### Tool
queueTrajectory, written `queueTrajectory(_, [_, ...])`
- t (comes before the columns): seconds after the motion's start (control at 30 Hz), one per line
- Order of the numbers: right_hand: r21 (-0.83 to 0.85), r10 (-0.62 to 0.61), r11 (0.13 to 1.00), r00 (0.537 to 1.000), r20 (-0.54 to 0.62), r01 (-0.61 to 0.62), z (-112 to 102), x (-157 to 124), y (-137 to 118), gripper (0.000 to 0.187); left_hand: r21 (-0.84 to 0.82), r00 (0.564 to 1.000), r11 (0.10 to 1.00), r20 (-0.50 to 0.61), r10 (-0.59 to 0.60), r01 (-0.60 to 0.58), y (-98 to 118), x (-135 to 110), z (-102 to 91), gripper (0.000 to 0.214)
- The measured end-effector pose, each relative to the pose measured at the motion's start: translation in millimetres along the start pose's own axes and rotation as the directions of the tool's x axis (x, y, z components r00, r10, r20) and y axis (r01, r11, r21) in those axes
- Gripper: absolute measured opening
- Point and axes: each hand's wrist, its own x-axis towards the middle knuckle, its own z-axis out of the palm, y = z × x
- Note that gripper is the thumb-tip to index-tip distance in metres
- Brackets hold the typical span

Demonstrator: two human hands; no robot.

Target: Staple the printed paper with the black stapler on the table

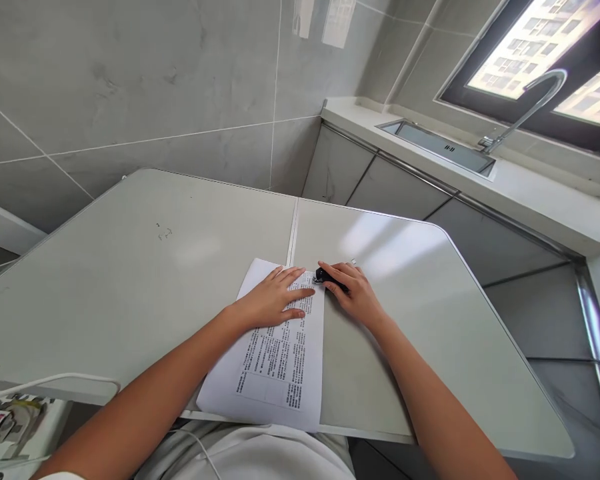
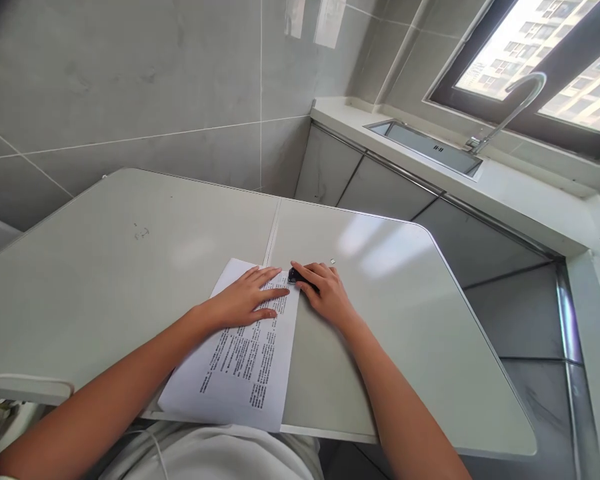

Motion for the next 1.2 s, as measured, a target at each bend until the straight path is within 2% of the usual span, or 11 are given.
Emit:
queueTrajectory(0.23, [-0.018, 0.015, 1.0, 1.0, 0.003, -0.015, 1, 8, -7, 0.042, -0.017, 0.999, 0.999, 0.025, -0.027, 0.027, 2, 2, 10.1, 0.059])
queueTrajectory(0.5, [-0.088, 0.042, 0.995, 0.999, 0.001, -0.041, 7, 14, -13, 0.042, -0.001, 1.0, 1.0, -0.031, -0.001, 0.001, 1, 3, 15.1, 0.056])
queueTrajectory(0.7, [-0.065, 0.201, 0.977, 0.979, -0.039, -0.204, 9, 12, -29, 0.041, 0.011, 0.999, 1.0, -0.04, -0.012, 0.012, 2, 3, 15.3, 0.054])
queueTrajectory(0.8, [-0.047, 0.239, 0.969, 0.97, -0.043, -0.241, 10, 12, -33, 0.04, 0.004, 0.999, 1.0, -0.036, -0.016, 0.016, 2, 2, 14.3, 0.054])
queueTrajectory(1.1, [-0.04, 0.249, 0.967, 0.968, -0.021, -0.25, 11, 9, -30, 0.04, -0.046, 1.0, 0.999, -0.018, -0.019, 0.018, 4, 3, 11.7, 0.058])
queueTrajectory(1.2, [-0.093, 0.247, 0.964, 0.969, -0.015, -0.248, 11, 12, -32, 0.04, -0.045, 0.999, 0.999, -0.015, -0.03, 0.029, 5, 3, 11.5, 0.059])
